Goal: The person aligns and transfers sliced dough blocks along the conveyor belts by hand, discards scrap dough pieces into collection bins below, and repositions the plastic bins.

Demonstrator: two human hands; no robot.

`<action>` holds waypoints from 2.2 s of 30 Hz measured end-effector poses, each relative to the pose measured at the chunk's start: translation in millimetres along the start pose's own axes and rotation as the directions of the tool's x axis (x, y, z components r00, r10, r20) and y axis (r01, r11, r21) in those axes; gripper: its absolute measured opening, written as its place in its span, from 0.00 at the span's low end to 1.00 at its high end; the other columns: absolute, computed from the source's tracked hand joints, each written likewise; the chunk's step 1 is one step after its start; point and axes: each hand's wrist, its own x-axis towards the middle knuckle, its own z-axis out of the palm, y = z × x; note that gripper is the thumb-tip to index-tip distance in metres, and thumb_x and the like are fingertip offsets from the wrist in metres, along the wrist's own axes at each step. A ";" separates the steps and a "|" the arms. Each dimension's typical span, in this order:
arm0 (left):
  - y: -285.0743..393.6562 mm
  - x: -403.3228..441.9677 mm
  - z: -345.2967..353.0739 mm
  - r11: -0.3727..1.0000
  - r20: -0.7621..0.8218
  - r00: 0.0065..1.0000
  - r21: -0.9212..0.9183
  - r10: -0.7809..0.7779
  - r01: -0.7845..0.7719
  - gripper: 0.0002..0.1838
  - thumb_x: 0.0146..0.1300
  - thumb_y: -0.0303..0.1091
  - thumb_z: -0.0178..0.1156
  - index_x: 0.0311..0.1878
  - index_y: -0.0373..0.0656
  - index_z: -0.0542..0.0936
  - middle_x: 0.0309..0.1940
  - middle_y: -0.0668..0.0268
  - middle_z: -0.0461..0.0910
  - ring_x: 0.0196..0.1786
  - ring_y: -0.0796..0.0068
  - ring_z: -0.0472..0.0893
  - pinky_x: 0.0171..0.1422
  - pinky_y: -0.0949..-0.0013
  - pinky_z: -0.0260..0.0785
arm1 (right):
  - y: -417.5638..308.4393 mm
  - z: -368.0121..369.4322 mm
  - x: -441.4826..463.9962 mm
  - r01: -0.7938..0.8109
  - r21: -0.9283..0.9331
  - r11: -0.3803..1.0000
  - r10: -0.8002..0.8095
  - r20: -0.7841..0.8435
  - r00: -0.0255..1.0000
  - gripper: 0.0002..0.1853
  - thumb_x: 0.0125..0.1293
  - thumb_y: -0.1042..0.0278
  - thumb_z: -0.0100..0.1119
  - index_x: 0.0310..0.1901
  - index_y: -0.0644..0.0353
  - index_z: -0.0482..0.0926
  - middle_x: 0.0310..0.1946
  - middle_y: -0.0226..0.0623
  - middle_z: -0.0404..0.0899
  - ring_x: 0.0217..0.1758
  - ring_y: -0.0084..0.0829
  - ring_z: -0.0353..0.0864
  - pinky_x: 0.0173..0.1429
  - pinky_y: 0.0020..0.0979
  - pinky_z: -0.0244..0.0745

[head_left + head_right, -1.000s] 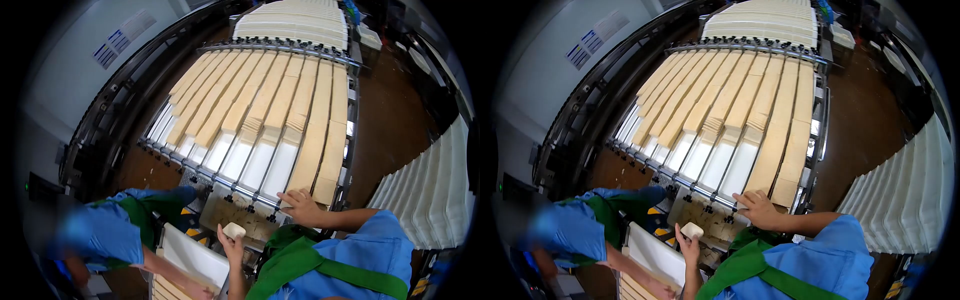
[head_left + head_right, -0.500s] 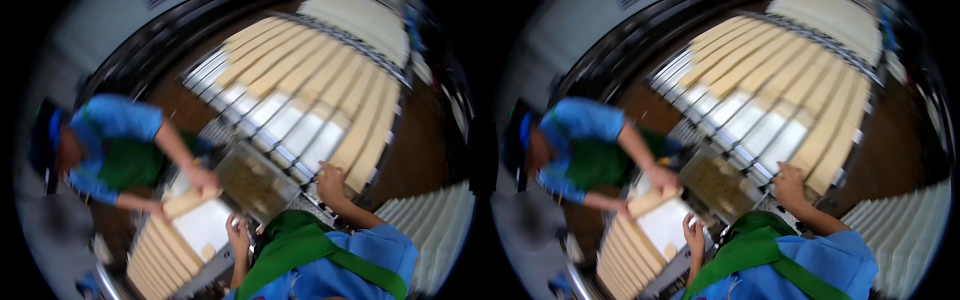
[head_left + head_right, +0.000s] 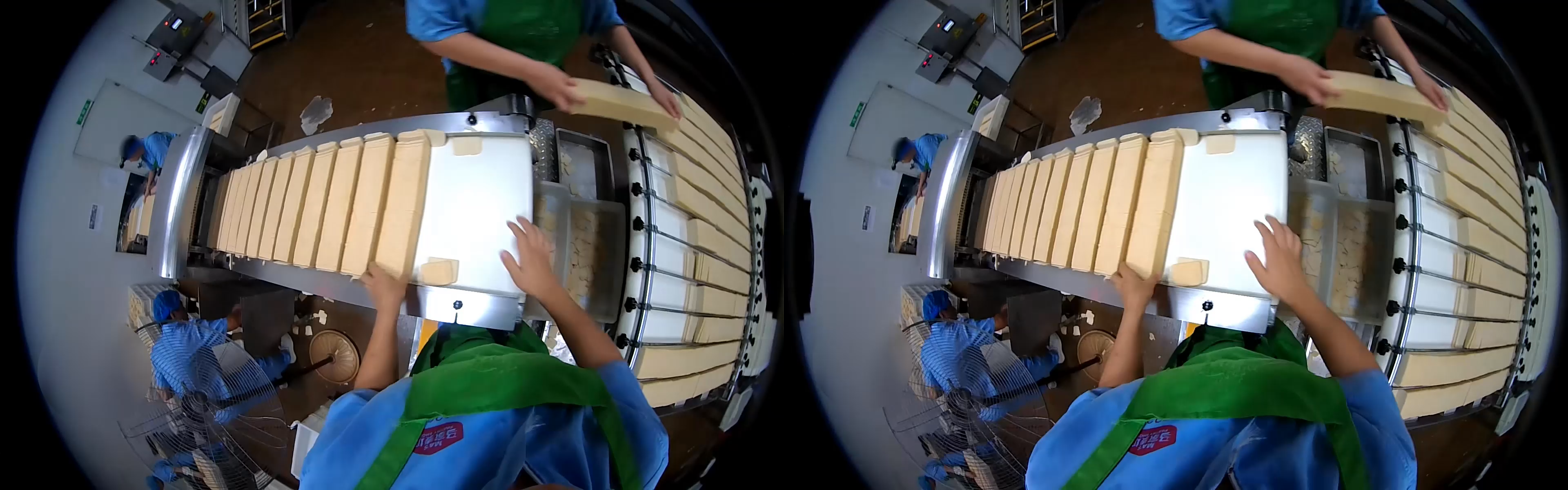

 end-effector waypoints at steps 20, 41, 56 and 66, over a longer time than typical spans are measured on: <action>21.3 4.5 7.8 0.960 0.160 0.954 0.080 0.252 -0.267 0.53 0.50 0.55 0.67 0.63 0.19 0.55 0.46 0.40 0.69 0.40 0.44 0.78 0.39 0.52 0.75 | -45.0 189.7 288.1 -0.134 -0.411 0.902 0.233 0.200 0.952 0.40 0.60 0.40 0.55 0.70 0.51 0.59 0.73 0.58 0.47 0.74 0.54 0.53 0.74 0.47 0.54; 167.2 -65.6 58.6 0.705 0.163 0.702 -0.356 0.693 -0.614 0.42 0.45 0.29 0.70 0.64 0.36 0.62 0.59 0.37 0.58 0.62 0.37 0.62 0.63 0.50 0.65 | 154.1 -69.8 -1.4 -0.677 0.190 0.711 0.646 -0.556 0.523 0.37 0.55 0.48 0.60 0.58 0.72 0.62 0.54 0.61 0.66 0.58 0.57 0.62 0.66 0.52 0.56; 280.8 -265.1 67.6 0.321 0.446 -0.048 -0.710 0.894 -0.627 0.40 0.49 0.35 0.74 0.65 0.43 0.65 0.62 0.50 0.60 0.63 0.48 0.67 0.65 0.56 0.64 | 251.7 -267.6 -281.1 -0.991 0.014 0.129 0.952 -0.283 0.120 0.30 0.66 0.44 0.35 0.59 0.55 0.74 0.57 0.45 0.76 0.67 0.53 0.64 0.69 0.61 0.42; 322.7 -293.6 87.9 0.257 0.422 -0.087 -0.689 0.902 -0.678 0.35 0.54 0.34 0.70 0.64 0.43 0.67 0.65 0.47 0.58 0.63 0.45 0.68 0.62 0.56 0.67 | 293.9 -269.1 -287.9 -0.999 0.031 0.028 0.949 -0.315 0.017 0.34 0.68 0.46 0.33 0.61 0.69 0.67 0.66 0.55 0.64 0.67 0.50 0.65 0.70 0.50 0.47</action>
